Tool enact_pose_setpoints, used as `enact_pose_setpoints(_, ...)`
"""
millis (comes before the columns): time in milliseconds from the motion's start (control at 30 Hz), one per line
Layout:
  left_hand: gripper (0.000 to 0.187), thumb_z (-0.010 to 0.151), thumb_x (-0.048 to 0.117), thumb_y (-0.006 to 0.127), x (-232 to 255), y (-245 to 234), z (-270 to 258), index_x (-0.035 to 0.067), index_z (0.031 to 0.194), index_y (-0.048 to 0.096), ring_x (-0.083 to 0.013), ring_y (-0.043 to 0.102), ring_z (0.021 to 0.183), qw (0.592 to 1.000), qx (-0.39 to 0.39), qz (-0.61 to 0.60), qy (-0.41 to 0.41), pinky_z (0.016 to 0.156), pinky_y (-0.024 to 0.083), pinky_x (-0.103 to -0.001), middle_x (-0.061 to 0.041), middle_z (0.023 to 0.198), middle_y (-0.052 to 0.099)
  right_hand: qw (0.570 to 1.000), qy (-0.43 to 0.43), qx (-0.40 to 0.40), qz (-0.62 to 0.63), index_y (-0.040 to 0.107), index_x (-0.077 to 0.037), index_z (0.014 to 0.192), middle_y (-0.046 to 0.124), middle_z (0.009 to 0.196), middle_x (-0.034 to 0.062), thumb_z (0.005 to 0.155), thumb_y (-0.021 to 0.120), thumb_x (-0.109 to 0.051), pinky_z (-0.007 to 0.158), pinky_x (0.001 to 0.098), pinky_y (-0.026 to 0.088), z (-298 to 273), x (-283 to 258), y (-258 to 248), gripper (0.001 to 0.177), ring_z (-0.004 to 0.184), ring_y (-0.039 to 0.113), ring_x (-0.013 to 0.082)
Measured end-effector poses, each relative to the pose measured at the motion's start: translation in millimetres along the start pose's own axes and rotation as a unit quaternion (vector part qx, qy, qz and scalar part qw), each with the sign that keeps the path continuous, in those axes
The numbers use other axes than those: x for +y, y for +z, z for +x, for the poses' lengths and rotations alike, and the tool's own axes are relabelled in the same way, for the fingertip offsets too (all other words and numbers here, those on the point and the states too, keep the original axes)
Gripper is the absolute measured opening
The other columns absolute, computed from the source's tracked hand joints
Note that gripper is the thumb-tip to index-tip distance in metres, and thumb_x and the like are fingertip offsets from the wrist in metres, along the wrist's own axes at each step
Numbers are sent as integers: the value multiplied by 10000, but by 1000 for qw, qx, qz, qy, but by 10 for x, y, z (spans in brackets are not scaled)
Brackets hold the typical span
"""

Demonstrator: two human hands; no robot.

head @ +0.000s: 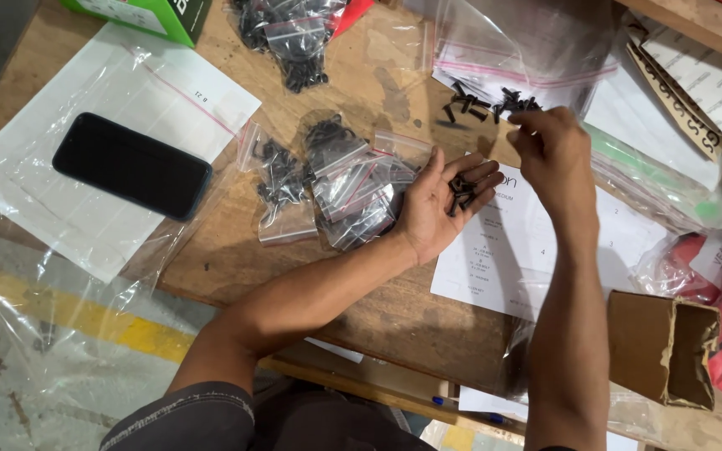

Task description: Sorting and inspecting small plastic components and fasteners on a workbench into various plastic bag packages.

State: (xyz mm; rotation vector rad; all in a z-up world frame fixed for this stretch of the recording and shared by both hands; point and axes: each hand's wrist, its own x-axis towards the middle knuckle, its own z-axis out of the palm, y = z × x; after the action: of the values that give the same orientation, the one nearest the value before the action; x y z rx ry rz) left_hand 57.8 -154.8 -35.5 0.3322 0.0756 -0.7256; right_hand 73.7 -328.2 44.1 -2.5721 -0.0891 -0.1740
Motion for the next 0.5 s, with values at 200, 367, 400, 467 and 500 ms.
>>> enact_pose_setpoints(200, 774, 1062, 629, 366, 6, -5, 7, -37, 1448, 450, -270, 558, 1317, 1000, -6, -11, 0, 1168, 442, -403, -185, 1350, 585, 997, 9, 63, -40, 768, 8, 1098, 668, 992, 188, 920, 795, -88, 694, 399, 551, 276, 145, 330, 205, 788, 695, 293)
enact_pose_setpoints(367, 773, 1065, 634, 366, 3, -21, 12, -36, 1443, 444, -264, 557, 1325, 1000, -11, -19, 1, 1179, 433, -394, -177, 1361, 575, 993, -13, 60, -104, 784, -6, 1023, 693, 980, 189, 887, 809, -131, 714, 437, 560, 373, 250, 431, 186, 795, 690, 341)
enact_pose_setpoints(400, 773, 1065, 634, 366, 2, -21, 12, -36, 1443, 444, -264, 557, 1325, 1000, -10, -18, 1, 1179, 433, -394, -177, 1361, 575, 993, -14, 60, -103, 784, -6, 1023, 693, 980, 189, 887, 809, -131, 714, 437, 560, 359, 226, 356, 186, 795, 690, 341)
enact_pose_setpoints(467, 773, 1060, 636, 373, -10, -25, 17, -27, 1450, 446, -265, 555, 1309, 1000, -6, -15, 1, 1175, 440, -403, -182, 1347, 575, 997, -27, 35, -71, 780, -13, 1046, 706, 954, 169, 896, 801, -125, 703, 398, 562, 325, 190, 207, 188, 767, 692, 281)
enact_pose_setpoints(500, 773, 1060, 636, 373, 4, -18, 23, -27, 1450, 446, -265, 555, 1309, 1000, -6, -16, 1, 1175, 440, -403, -182, 1347, 575, 997, -27, 34, -71, 780, -13, 1046, 706, 954, 169, 896, 801, -125, 703, 398, 562, 271, 77, 56, 188, 767, 692, 281)
